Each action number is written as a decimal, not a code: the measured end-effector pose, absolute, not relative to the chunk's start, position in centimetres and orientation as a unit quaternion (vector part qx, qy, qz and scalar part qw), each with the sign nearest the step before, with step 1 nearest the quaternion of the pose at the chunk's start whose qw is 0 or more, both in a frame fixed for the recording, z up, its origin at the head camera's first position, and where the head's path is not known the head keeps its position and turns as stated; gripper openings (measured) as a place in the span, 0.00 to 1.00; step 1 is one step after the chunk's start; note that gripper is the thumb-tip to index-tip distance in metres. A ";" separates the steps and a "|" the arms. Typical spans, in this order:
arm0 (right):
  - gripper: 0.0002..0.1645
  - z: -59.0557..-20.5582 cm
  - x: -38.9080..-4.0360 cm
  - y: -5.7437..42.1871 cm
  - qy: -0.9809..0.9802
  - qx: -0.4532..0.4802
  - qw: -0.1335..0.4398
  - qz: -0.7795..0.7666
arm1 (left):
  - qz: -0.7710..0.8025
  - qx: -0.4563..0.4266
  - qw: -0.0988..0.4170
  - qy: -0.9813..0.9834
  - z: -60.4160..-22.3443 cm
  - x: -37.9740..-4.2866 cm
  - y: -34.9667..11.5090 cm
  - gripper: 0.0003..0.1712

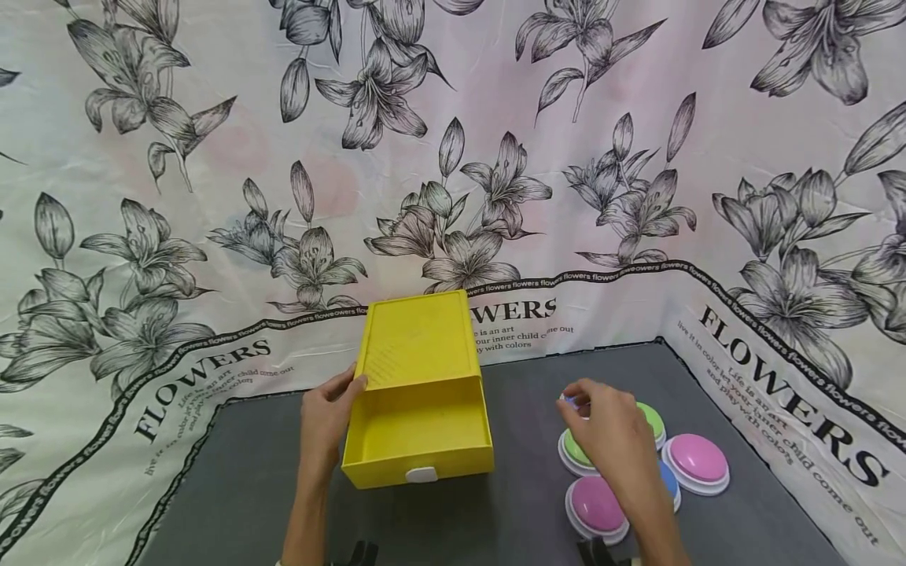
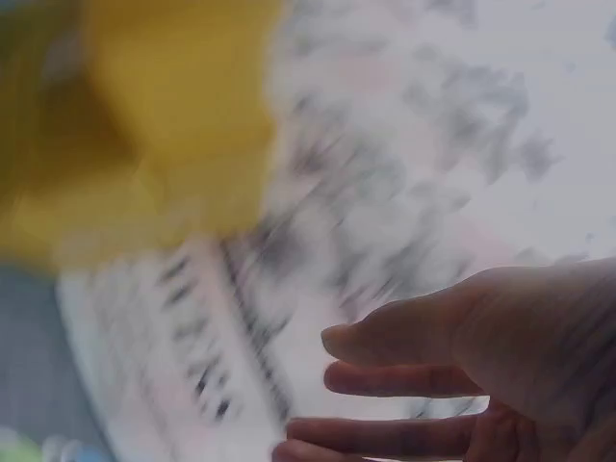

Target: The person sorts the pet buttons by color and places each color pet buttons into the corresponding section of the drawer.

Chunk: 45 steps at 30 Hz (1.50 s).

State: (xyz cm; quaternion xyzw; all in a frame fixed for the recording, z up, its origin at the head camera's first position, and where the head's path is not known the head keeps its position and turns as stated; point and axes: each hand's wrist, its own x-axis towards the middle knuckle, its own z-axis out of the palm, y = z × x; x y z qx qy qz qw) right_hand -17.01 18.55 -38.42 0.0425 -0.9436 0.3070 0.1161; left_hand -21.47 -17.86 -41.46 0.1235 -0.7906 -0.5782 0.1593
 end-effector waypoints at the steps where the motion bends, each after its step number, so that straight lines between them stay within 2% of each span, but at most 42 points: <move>1: 0.17 -38.8 -17.9 19.2 -0.948 0.040 0.113 0.296 | -0.577 0.124 0.161 -0.791 -41.5 -21.5 -17.8 0.27; 7: 0.25 -42.4 -23.1 21.7 -0.968 0.028 0.069 0.239 | -0.574 0.121 0.163 -0.794 -41.6 -21.4 -17.8 0.27; 13: 0.28 -46.1 -27.6 22.3 -0.978 0.022 0.049 0.200 | -0.570 0.122 0.165 -0.795 -41.5 -21.4 -17.9 0.27; 22: 0.47 -49.3 -29.2 22.5 -0.977 0.003 -0.021 0.211 | -0.575 0.107 0.167 -0.794 -41.7 -21.3 -17.8 0.27; 35: 0.43 -50.4 -29.9 22.6 -0.972 0.041 0.028 0.228 | -0.580 0.116 0.173 -0.787 -41.5 -21.4 -17.6 0.26; 40: 0.41 -48.5 -29.4 21.9 -0.973 0.044 0.064 0.219 | -0.585 0.120 0.170 -0.784 -41.6 -21.4 -17.7 0.26; 45: 0.41 -44.8 -27.9 20.7 -0.969 0.038 0.108 0.218 | -0.588 0.119 0.169 -0.782 -41.5 -21.3 -17.8 0.26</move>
